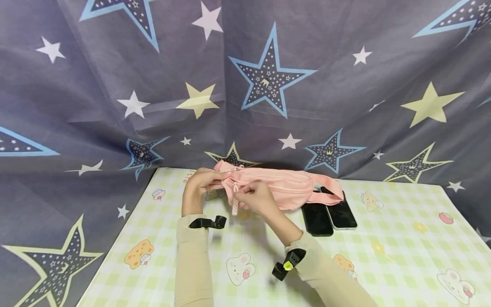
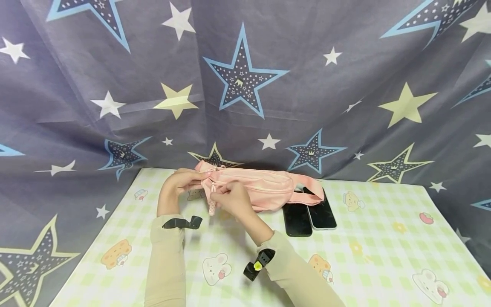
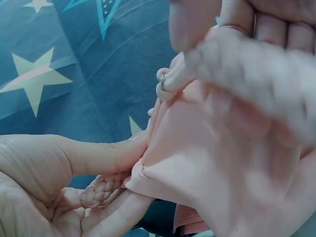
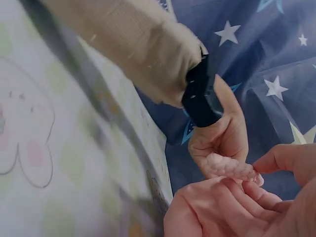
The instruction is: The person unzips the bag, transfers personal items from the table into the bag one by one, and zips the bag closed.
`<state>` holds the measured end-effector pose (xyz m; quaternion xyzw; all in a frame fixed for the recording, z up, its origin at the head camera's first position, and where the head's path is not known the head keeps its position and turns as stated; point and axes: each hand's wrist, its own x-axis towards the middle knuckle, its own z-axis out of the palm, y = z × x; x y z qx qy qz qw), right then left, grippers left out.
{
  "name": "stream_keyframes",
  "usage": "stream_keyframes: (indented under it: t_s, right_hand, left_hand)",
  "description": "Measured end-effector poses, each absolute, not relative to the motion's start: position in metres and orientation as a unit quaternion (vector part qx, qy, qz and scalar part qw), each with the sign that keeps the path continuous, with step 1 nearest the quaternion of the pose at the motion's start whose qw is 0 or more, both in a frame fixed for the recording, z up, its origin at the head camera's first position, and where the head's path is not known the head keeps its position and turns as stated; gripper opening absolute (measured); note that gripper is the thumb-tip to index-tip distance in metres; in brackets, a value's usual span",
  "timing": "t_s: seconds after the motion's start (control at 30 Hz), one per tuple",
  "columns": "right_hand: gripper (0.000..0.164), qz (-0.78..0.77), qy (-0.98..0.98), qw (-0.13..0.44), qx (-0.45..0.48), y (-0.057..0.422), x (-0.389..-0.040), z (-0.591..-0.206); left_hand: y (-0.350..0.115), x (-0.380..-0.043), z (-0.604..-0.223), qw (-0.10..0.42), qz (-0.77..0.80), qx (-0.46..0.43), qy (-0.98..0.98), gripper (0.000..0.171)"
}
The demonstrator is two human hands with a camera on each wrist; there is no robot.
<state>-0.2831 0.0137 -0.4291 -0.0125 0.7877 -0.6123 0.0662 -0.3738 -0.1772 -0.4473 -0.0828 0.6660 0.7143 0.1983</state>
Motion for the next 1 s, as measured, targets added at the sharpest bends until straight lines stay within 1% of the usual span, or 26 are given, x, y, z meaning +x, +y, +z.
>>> stream_keyframes:
  t_s: [0.07, 0.17, 0.5, 0.63, 0.8, 1.0]
  right_hand:
    - [0.012, -0.652, 0.751, 0.100, 0.007, 0.014, -0.283, -0.427]
    - [0.012, -0.663, 0.741, 0.107, 0.009, 0.016, -0.282, -0.425]
    - [0.007, -0.606, 0.793, 0.020, -0.055, 0.026, -0.281, -0.417]
    - [0.009, -0.573, 0.815, -0.012, -0.080, 0.031, -0.282, -0.414]
    - [0.008, -0.502, 0.852, -0.083, -0.125, 0.035, -0.280, -0.415]
    - [0.009, -0.339, 0.883, -0.233, -0.228, 0.038, -0.278, -0.425]
  left_hand:
    - [-0.178, -0.374, -0.448, 0.201, 0.713, -0.080, 0.667, 0.007]
    - [-0.179, -0.374, -0.448, 0.203, 0.712, -0.078, 0.668, 0.007]
    - [-0.180, -0.373, -0.449, 0.208, 0.707, -0.079, 0.672, 0.008]
    - [-0.180, -0.373, -0.450, 0.210, 0.710, -0.079, 0.668, 0.007]
    - [-0.180, -0.373, -0.451, 0.209, 0.711, -0.078, 0.666, 0.012]
    - [-0.180, -0.372, -0.448, 0.208, 0.704, -0.077, 0.675, 0.011]
